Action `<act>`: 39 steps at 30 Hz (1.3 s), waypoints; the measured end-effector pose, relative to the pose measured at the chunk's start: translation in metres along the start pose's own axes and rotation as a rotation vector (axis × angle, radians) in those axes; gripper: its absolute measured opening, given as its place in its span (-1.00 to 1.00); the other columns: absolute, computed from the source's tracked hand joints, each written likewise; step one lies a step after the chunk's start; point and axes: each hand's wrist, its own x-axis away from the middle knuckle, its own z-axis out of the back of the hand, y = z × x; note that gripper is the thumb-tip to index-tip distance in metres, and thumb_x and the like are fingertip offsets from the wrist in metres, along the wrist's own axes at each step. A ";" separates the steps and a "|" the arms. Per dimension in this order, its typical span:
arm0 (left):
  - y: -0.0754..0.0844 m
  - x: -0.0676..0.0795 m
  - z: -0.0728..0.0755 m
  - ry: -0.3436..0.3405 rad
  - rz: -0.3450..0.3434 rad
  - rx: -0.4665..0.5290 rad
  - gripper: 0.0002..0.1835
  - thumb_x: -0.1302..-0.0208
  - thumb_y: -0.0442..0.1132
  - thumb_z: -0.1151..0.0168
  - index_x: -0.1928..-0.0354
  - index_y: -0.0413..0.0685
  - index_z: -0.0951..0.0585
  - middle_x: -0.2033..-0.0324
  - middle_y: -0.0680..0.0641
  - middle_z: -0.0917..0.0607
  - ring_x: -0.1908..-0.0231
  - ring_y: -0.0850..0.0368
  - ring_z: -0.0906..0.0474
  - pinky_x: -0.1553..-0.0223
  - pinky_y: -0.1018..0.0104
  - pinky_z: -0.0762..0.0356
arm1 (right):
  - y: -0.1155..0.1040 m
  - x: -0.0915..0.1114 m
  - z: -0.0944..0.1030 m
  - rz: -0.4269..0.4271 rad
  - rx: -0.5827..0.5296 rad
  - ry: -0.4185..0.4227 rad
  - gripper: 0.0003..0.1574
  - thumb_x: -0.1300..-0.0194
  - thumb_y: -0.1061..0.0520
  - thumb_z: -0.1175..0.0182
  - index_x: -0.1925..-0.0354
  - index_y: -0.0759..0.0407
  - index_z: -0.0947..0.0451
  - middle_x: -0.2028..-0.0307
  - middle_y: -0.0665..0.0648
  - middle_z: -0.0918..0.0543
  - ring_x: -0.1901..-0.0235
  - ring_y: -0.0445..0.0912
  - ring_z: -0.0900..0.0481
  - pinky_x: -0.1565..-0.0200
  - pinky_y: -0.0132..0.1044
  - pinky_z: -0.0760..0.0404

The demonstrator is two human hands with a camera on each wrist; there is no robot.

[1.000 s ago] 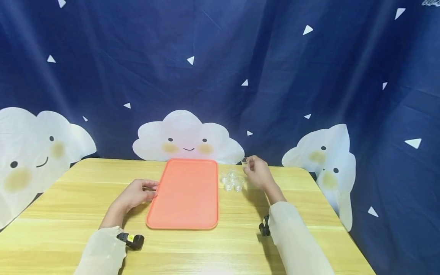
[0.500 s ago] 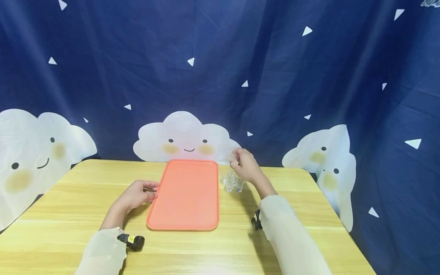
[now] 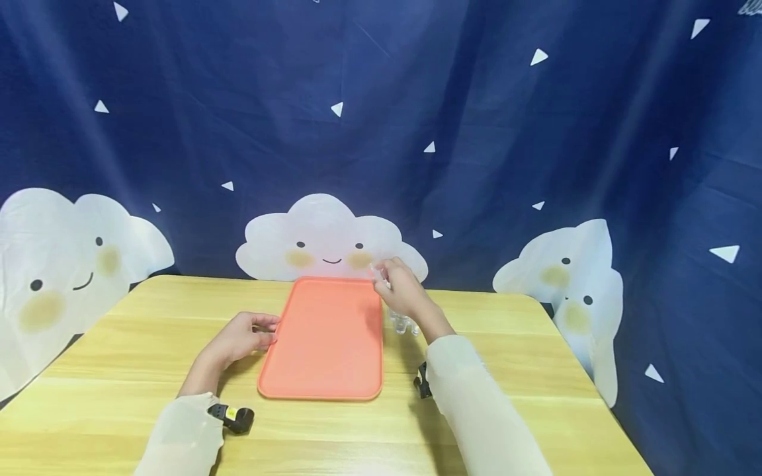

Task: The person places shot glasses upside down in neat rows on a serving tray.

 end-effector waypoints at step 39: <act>-0.001 -0.003 0.002 -0.010 -0.002 -0.030 -0.55 -0.25 -0.49 -0.25 -0.20 -0.41 -0.59 0.07 -0.23 -0.71 0.18 0.05 -0.67 0.19 0.23 -0.72 | -0.048 -0.027 -0.092 -0.163 -0.387 -0.071 -0.63 -0.23 0.29 -0.36 0.00 0.39 -0.57 0.46 -0.02 -0.45 0.42 -0.21 -0.39 0.34 -0.44 -0.39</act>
